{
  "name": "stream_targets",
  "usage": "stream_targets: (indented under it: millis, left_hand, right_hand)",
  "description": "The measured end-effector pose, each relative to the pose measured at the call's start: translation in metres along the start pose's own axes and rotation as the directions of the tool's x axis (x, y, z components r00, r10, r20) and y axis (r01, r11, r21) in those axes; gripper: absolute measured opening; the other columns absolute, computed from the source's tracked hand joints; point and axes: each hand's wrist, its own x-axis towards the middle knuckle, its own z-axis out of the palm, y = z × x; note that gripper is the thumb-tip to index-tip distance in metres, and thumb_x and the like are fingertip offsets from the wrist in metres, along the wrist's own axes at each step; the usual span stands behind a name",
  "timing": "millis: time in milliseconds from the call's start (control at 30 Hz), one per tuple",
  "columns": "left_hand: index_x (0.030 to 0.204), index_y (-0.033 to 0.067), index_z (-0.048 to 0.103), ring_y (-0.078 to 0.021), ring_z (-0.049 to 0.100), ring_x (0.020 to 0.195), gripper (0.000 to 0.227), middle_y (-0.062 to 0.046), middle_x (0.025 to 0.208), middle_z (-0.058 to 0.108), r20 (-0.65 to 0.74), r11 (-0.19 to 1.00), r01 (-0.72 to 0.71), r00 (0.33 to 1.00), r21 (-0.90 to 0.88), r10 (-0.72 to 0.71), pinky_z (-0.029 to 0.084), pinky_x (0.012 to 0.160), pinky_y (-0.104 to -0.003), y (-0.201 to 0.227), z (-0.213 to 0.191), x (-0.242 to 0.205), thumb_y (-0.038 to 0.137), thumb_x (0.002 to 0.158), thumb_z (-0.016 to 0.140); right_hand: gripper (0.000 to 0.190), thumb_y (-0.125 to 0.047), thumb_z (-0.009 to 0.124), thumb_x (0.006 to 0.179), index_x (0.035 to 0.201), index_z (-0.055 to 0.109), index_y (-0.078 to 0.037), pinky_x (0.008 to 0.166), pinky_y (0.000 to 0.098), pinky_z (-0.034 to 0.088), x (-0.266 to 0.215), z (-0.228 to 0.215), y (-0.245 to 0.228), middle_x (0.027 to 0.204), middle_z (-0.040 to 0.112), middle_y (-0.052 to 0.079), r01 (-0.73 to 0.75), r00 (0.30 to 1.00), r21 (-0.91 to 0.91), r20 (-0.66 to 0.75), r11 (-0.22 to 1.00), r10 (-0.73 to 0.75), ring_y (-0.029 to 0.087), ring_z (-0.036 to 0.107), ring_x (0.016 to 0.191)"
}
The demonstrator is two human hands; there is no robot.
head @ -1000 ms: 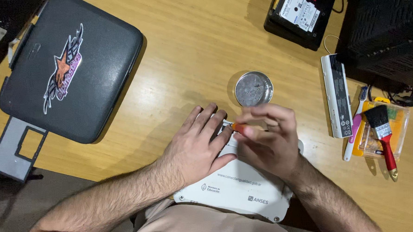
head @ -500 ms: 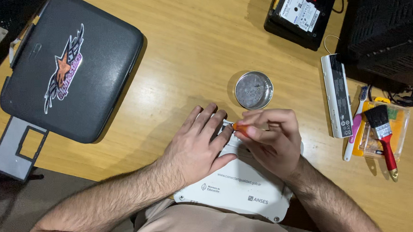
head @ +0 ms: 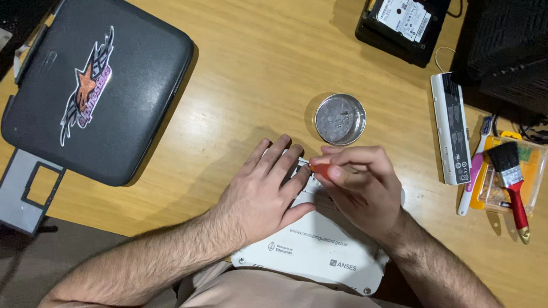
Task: The person uses a screwdriver to remove screws from the back of a white electronic device. They place the removed screws into a small metal tin on the table. The person continues unscrewing the device, working methodically across the back panel.
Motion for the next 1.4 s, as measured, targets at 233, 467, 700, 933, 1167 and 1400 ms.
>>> stream_targets:
  millis: [233,467,700,933,1167,1400]
  left_hand:
    - [0.145,0.007,0.081,-0.053,0.067,0.16,0.064,-0.028,0.159,0.072,0.001,1.0,-0.018,1.0,0.015,0.018,0.053,0.132,-0.072,0.0,-0.004,0.004,0.064,0.116,0.073]
    - [0.146,0.0081,0.081,-0.0529,0.068,0.158,0.059,-0.026,0.158,0.071,0.044,1.0,-0.013,0.999,-0.001,0.013,0.054,0.13,-0.071,0.001,-0.011,0.007,0.059,0.116,0.074]
    - [0.12,0.009,0.085,-0.0421,0.083,0.131,0.042,-0.016,0.13,0.079,0.095,0.985,-0.029,0.994,-0.169,0.045,0.064,0.116,-0.063,-0.019,0.004,0.024,0.05,0.118,0.074]
    - [0.138,0.0102,0.062,-0.0512,0.076,0.123,0.054,-0.02,0.118,0.076,0.235,0.933,0.225,0.959,-0.281,-0.161,0.059,0.105,-0.068,-0.038,0.007,0.109,0.032,0.101,0.095]
    - [0.188,0.0046,0.026,-0.0519,0.057,0.166,0.123,-0.021,0.172,0.069,0.375,0.866,0.29,0.918,-0.407,-0.131,0.044,0.135,-0.075,-0.051,0.029,0.129,0.029,0.095,0.103]
    - [0.187,0.0058,0.031,-0.0491,0.063,0.163,0.122,-0.02,0.161,0.078,0.403,0.878,0.284,0.908,-0.385,-0.116,0.046,0.138,-0.069,-0.051,0.024,0.121,0.034,0.093,0.104]
  right_hand:
    - [0.05,0.015,0.088,0.103,0.145,0.074,-0.007,0.106,0.0723,0.077,-0.016,0.002,0.012,0.129,0.057,0.019,-0.013,0.999,0.015,-0.051,1.0,0.014,0.051,0.093,0.112]
    - [0.082,0.003,0.087,0.111,0.173,0.034,0.01,0.107,0.0598,0.073,-0.036,-0.04,0.036,0.121,0.079,0.038,-0.193,0.935,0.059,-0.292,0.979,0.202,0.049,0.086,0.113]
    - [0.043,0.003,0.072,0.122,0.155,0.046,0.01,0.089,0.0351,0.069,-0.018,-0.038,0.031,0.111,0.082,0.029,-0.411,0.842,0.226,-0.276,0.883,0.463,0.021,0.076,0.086]
    - [0.038,0.002,0.059,0.126,0.154,0.035,0.004,0.09,0.0419,0.075,-0.011,-0.036,0.035,0.123,0.082,0.034,-0.418,0.867,0.186,-0.211,0.889,0.451,0.031,0.086,0.093]
    - [0.028,0.011,0.067,0.12,0.144,0.054,0.014,0.098,0.0526,0.075,-0.005,-0.033,0.029,0.127,0.084,0.031,-0.456,0.879,-0.01,-0.159,0.89,0.449,0.039,0.091,0.102]
    - [0.021,0.01,0.07,0.121,0.137,0.058,0.011,0.096,0.0474,0.075,-0.007,-0.027,0.03,0.126,0.088,0.027,-0.449,0.884,-0.06,-0.174,0.891,0.434,0.037,0.093,0.1]
